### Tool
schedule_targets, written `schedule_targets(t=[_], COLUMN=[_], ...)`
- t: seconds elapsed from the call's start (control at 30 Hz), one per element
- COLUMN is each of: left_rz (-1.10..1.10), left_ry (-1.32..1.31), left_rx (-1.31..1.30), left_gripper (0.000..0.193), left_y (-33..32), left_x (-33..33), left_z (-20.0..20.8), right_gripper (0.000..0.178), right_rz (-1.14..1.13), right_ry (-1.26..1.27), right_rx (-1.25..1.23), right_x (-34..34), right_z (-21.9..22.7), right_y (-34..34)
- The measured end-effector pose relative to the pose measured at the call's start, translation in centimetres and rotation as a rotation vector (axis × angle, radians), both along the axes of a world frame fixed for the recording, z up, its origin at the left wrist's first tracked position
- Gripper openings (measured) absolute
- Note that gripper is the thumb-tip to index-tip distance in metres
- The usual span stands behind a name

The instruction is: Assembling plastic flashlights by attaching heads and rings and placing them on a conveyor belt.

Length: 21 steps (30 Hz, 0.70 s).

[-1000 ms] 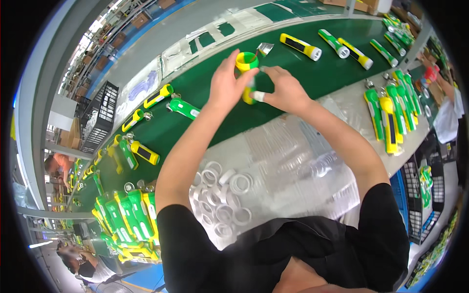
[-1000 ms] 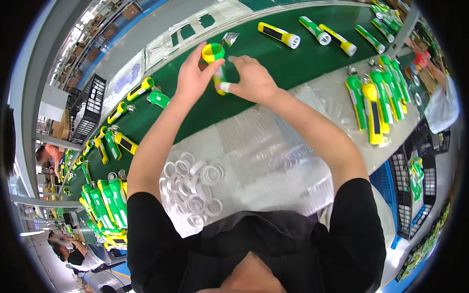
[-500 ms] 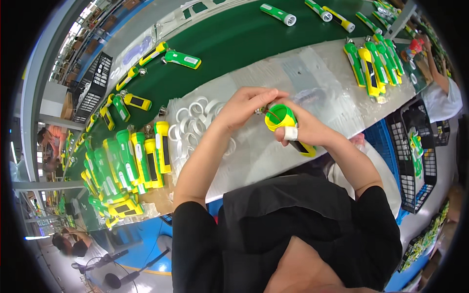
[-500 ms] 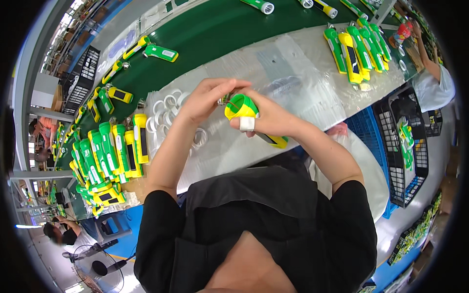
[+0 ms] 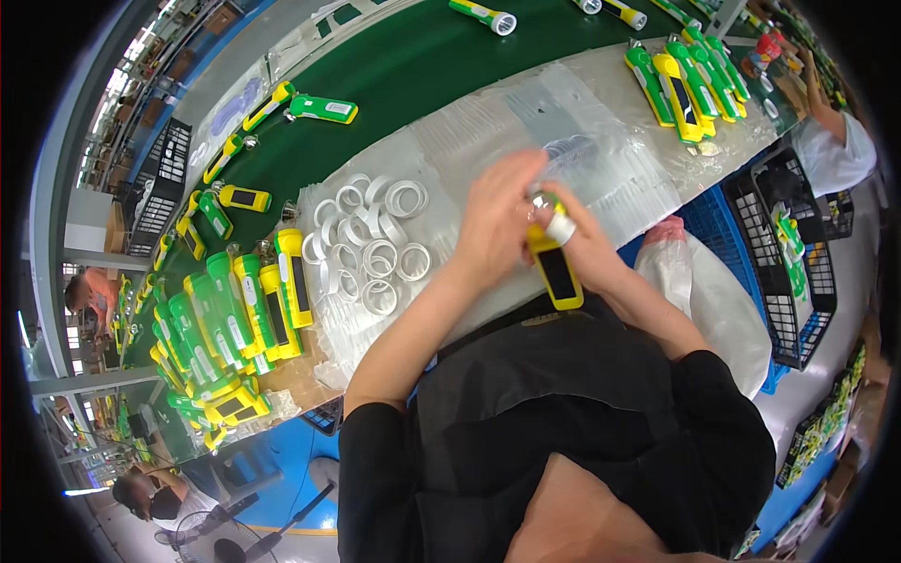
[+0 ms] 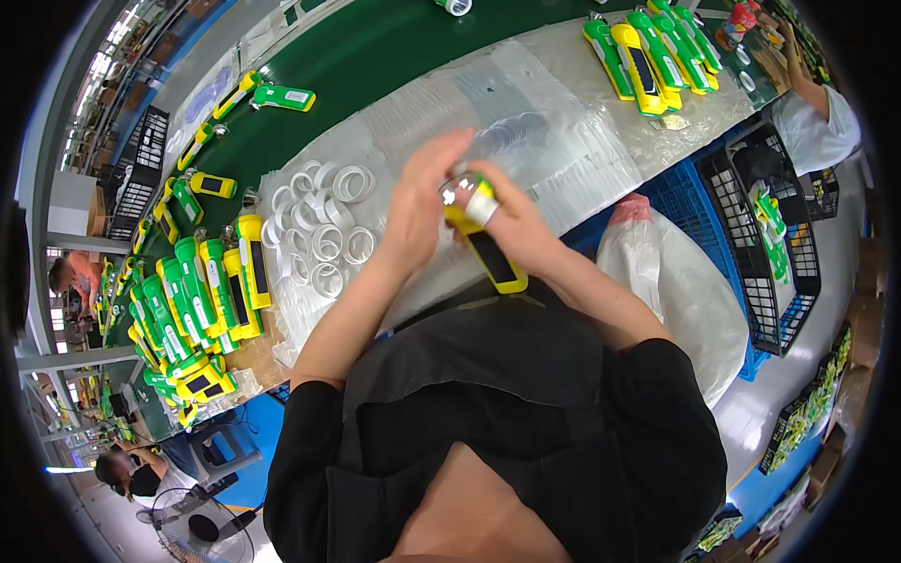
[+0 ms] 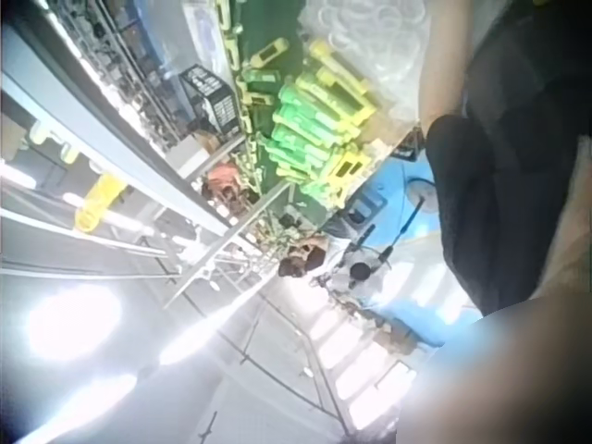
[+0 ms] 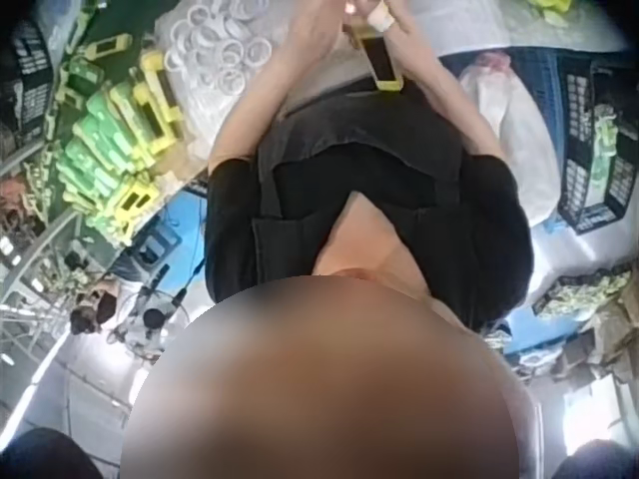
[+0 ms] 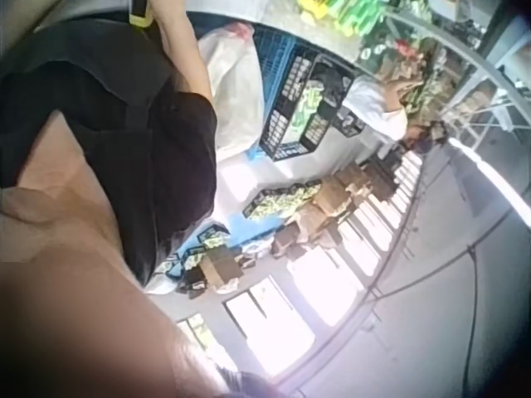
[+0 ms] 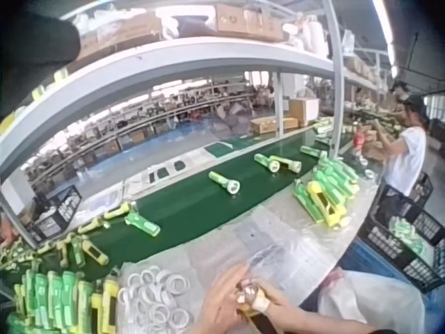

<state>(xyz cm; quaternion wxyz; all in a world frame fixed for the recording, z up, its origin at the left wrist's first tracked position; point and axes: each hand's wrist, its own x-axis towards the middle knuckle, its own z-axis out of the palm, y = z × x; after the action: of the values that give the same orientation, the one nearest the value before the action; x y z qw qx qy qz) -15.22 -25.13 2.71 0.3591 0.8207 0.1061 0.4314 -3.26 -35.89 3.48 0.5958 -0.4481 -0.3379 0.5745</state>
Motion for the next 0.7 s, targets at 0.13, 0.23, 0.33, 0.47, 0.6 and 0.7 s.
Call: schedule_targets(t=[0.13,0.23,0.33,0.47,0.6,0.7], left_rz=[0.223,0.238,0.174,0.099,-0.017,0.075], left_ry=[0.223,0.451,0.389,0.183,0.098,0.096], left_rx=[0.067,0.256,0.260,-0.044,0.110,0.229], left_gripper=[0.045,0.047,0.046,0.040,0.036,0.034], left_y=[3.6,4.7,5.2,3.4,-0.1,-0.5], left_x=[1.7,2.4,2.2,0.7,-2.2,-4.2], left_z=[-3.8,-5.3,-5.8,-2.1,2.3,1.8], right_gripper=[0.045,0.047,0.049,0.050,0.051,0.052], right_rz=[-0.122,-0.144,-0.129,-0.071,0.058,0.202], right_ry=[0.042,0.013,0.017,0.007,-0.005,-0.080], right_rx=[-0.013,-0.014,0.025,0.039,0.112,0.098], right_x=[1.9,2.7,2.8,2.6,0.8,-0.3], right_z=[0.3,0.7,0.3,0.4,0.9,1.2], right_y=[-0.7,-1.3,-1.6,-0.8,0.3,1.0])
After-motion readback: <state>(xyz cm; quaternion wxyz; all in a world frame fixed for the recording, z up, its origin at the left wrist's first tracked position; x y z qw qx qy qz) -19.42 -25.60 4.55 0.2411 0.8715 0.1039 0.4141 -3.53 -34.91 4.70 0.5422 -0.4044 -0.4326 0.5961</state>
